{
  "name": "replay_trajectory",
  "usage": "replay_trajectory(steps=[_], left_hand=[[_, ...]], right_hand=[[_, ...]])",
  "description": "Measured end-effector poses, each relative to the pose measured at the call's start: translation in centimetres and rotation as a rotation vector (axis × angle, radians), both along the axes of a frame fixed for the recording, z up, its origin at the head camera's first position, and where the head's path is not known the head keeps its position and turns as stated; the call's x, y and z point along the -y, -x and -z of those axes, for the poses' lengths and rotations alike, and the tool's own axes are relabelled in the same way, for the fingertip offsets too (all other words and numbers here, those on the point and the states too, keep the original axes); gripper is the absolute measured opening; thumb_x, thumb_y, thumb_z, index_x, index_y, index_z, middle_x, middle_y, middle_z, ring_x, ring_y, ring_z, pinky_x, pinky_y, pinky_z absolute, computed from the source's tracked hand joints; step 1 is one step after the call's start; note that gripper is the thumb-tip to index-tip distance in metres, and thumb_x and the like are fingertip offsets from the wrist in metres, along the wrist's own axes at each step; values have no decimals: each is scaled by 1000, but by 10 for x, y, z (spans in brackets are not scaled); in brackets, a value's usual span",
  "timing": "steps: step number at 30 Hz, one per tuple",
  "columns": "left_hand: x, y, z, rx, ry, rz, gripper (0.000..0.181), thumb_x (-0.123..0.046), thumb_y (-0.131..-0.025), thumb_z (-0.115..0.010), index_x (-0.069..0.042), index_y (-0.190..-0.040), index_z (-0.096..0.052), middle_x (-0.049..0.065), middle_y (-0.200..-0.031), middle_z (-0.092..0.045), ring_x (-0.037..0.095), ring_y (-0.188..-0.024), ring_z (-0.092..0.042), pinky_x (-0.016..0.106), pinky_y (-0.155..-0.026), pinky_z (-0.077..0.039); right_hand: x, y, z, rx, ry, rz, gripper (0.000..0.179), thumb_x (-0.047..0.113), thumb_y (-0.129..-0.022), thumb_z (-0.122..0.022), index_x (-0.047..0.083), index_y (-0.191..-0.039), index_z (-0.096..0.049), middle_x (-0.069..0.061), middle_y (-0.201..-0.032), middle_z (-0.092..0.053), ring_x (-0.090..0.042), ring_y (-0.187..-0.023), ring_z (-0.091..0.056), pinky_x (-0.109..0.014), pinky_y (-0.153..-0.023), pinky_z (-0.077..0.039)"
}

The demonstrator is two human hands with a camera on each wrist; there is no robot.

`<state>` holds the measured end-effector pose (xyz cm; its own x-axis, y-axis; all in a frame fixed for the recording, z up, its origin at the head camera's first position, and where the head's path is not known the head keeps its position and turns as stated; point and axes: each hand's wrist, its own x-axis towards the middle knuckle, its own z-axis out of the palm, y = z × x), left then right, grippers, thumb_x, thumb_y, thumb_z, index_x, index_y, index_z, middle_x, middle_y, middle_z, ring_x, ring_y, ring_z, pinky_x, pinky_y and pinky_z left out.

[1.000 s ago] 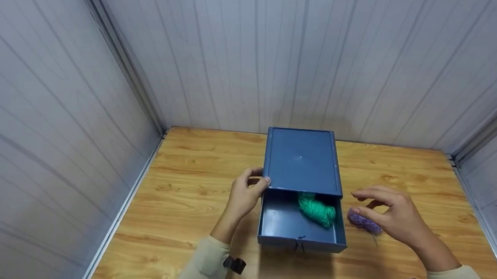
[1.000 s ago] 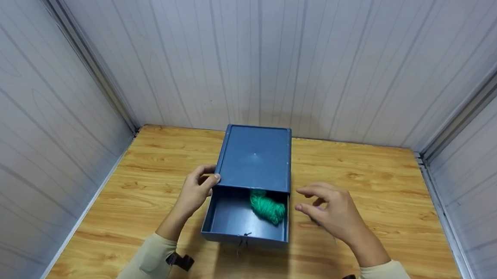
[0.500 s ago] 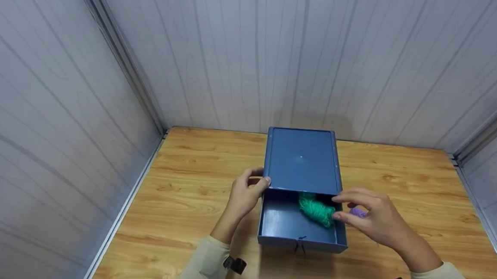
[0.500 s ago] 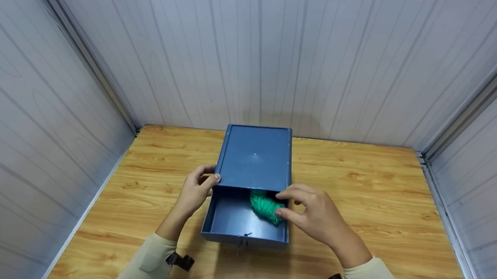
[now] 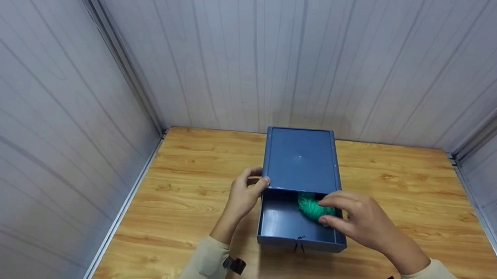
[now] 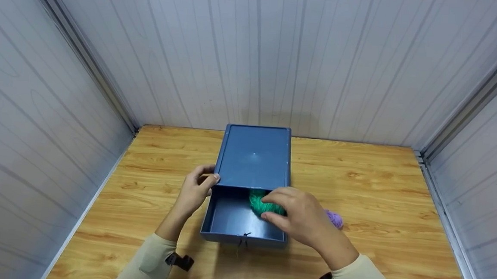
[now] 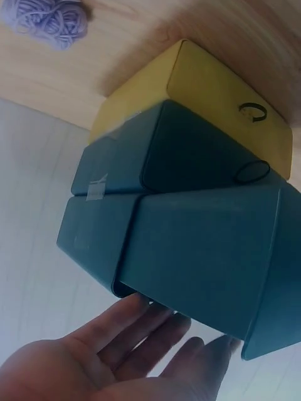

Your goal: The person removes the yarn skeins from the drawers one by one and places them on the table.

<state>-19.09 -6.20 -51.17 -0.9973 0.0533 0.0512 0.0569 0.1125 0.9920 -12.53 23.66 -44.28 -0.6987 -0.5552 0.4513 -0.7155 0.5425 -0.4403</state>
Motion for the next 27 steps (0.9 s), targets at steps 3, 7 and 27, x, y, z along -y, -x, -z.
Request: replay_trajectory(steps=[3,7,27], left_hand=[[0,-1,-1,6,-10,1,43,-28,-96,-69,-7,-133,-63,14,-128,-66,31,-116,-65,41,-86,-60],[-1,0,-1,9,-20,2,42,-25,-96,-68,-7,-133,-63,14,-127,-66,32,-115,-66,41,-86,-60],[-1,-1,-2,4,12,-12,42,-25,-96,-69,-7,-133,-64,13,-128,-66,29,-115,-65,40,-86,-60]], right_hand=[[1,3,0,40,-14,0,28,19,-87,-83,15,-113,-77,8,-112,-74,-12,-96,-71,-28,-72,-60],[4,5,2,79,-54,2,28,23,-89,-81,14,-115,-76,7,-114,-74,-14,-104,-71,-37,-82,-62],[27,10,0,167,-300,4,32,20,-90,-80,12,-121,-75,-6,-120,-75,-26,-111,-71,-47,-91,-59]])
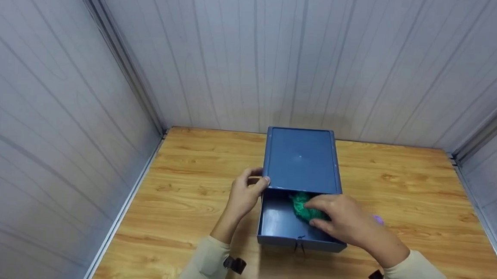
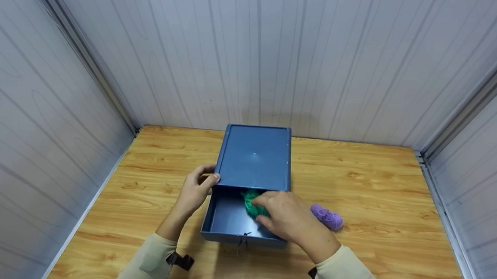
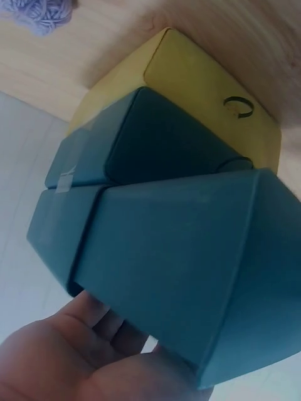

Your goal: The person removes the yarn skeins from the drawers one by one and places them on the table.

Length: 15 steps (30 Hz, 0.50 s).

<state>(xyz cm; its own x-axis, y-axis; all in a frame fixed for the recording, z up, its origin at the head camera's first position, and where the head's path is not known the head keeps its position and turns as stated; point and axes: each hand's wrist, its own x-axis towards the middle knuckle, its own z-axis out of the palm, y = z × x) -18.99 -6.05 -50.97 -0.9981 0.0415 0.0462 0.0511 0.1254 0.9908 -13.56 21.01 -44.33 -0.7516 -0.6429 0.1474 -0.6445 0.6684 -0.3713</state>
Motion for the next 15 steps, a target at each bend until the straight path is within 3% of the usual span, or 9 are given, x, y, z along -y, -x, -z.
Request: replay_trajectory(steps=[7,15], left_hand=[[1,0,-3,31,21,10,40,-18,-97,-66,-2,-134,-62,18,-130,-64,33,-116,-64,42,-87,-59],[2,-1,0,-1,24,12,44,-28,-97,-67,-7,-135,-62,13,-132,-65,30,-117,-64,41,-87,-60]], right_hand=[[5,1,3,25,-56,-34,29,18,-90,-80,14,-119,-76,-2,-125,-72,-25,-117,-68,-47,-96,-57],[7,6,7,44,-46,-38,30,17,-90,-80,16,-119,-76,-1,-125,-72,-24,-118,-68,-47,-98,-56]])
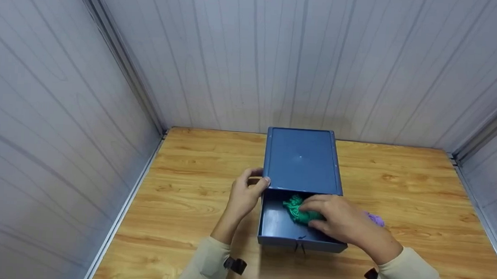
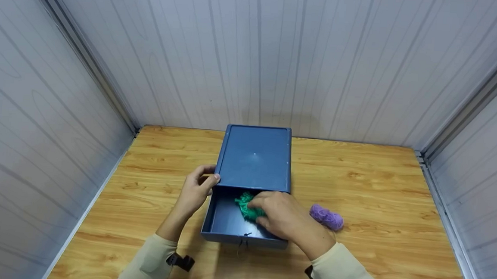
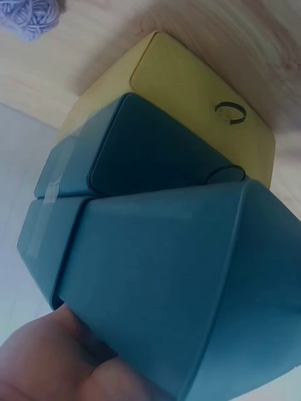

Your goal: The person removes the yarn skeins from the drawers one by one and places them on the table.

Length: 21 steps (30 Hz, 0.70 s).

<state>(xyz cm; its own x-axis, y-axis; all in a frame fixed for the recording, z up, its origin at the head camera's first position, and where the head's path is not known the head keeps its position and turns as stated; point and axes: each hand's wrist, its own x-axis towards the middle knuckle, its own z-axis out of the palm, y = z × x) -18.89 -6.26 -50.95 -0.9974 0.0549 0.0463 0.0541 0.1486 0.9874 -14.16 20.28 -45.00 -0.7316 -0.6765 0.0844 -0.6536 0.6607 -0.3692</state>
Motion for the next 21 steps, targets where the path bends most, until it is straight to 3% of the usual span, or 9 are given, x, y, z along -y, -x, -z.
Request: replay_trajectory(steps=[10,21], left_hand=[[0,1,1,-32,-7,11,44,-32,-95,-69,-7,-132,-64,13,-129,-66,30,-115,-65,39,-85,-60],[0,1,2,-30,-21,5,43,-30,-95,-69,-8,-132,-64,13,-128,-66,29,-114,-66,39,-85,-60]], right_hand=[[-1,2,6,-34,97,-44,24,18,-89,-78,20,-113,-77,6,-116,-71,-15,-106,-69,-41,-89,-60],[-8,-2,1,-3,248,-86,26,12,-90,-78,20,-114,-77,9,-116,-70,-10,-104,-68,-37,-85,-61]])
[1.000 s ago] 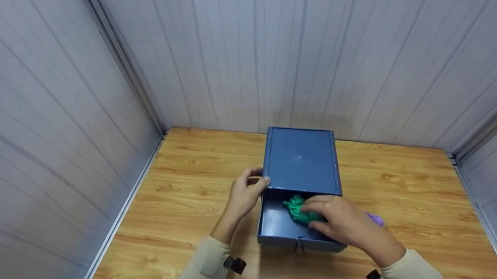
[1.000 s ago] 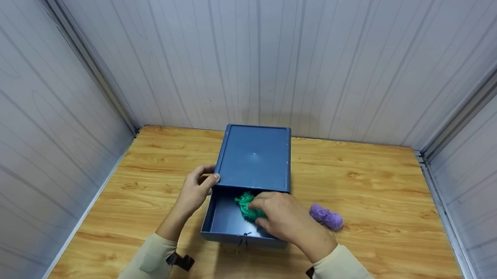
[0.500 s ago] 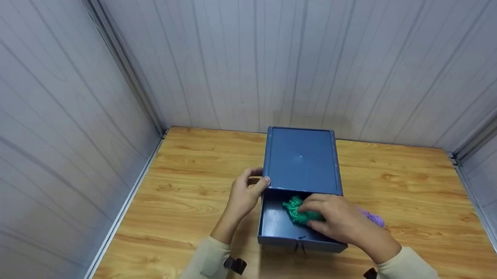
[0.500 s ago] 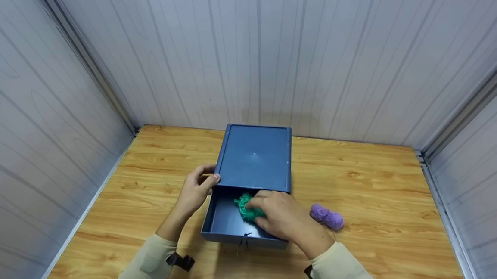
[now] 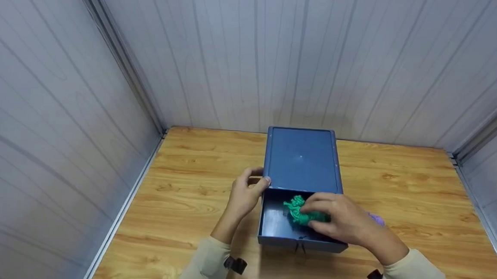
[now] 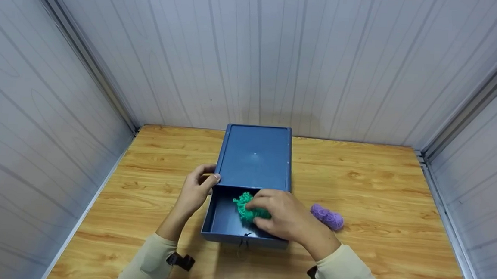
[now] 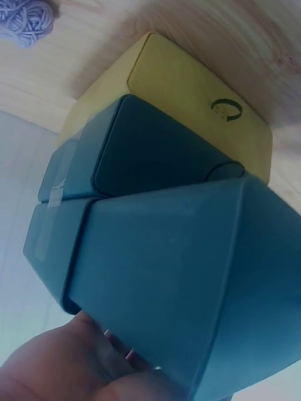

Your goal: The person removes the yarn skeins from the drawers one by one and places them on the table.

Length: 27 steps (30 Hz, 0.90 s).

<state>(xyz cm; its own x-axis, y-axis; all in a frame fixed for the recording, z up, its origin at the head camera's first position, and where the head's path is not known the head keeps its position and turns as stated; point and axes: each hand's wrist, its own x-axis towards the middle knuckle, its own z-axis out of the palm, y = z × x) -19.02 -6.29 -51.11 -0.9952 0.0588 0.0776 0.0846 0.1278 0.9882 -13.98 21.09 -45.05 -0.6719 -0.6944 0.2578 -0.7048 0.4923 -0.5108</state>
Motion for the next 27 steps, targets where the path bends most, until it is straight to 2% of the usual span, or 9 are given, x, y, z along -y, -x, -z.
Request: replay_trajectory(steps=[11,17,24,27], left_hand=[[0,0,-1,0,0,14,44,-30,-94,-69,-7,-131,-64,13,-124,-67,30,-113,-67,39,-84,-61],[0,1,-3,-2,-1,14,44,-30,-94,-68,-7,-131,-64,14,-124,-67,32,-112,-67,38,-84,-61],[0,2,-2,-7,-8,14,45,-30,-94,-68,-6,-131,-63,14,-123,-67,28,-111,-68,38,-85,-60],[0,2,-1,-4,-8,10,45,-29,-94,-69,-6,-131,-63,14,-124,-67,28,-111,-68,38,-84,-60]], right_hand=[[-17,0,-11,-98,114,24,34,1,-85,-78,20,-112,-77,8,-113,-69,-10,-98,-67,-30,-77,-59],[-29,-1,-21,-103,158,44,37,-2,-84,-78,20,-113,-77,7,-114,-69,-10,-95,-66,-21,-71,-56],[-48,-4,-28,-129,145,163,43,-3,-80,-82,24,-114,-78,11,-117,-71,-10,-104,-69,-11,-87,-52],[-58,-5,-30,-147,160,185,45,-4,-79,-82,22,-115,-78,8,-117,-73,-10,-102,-70,-8,-87,-50]])
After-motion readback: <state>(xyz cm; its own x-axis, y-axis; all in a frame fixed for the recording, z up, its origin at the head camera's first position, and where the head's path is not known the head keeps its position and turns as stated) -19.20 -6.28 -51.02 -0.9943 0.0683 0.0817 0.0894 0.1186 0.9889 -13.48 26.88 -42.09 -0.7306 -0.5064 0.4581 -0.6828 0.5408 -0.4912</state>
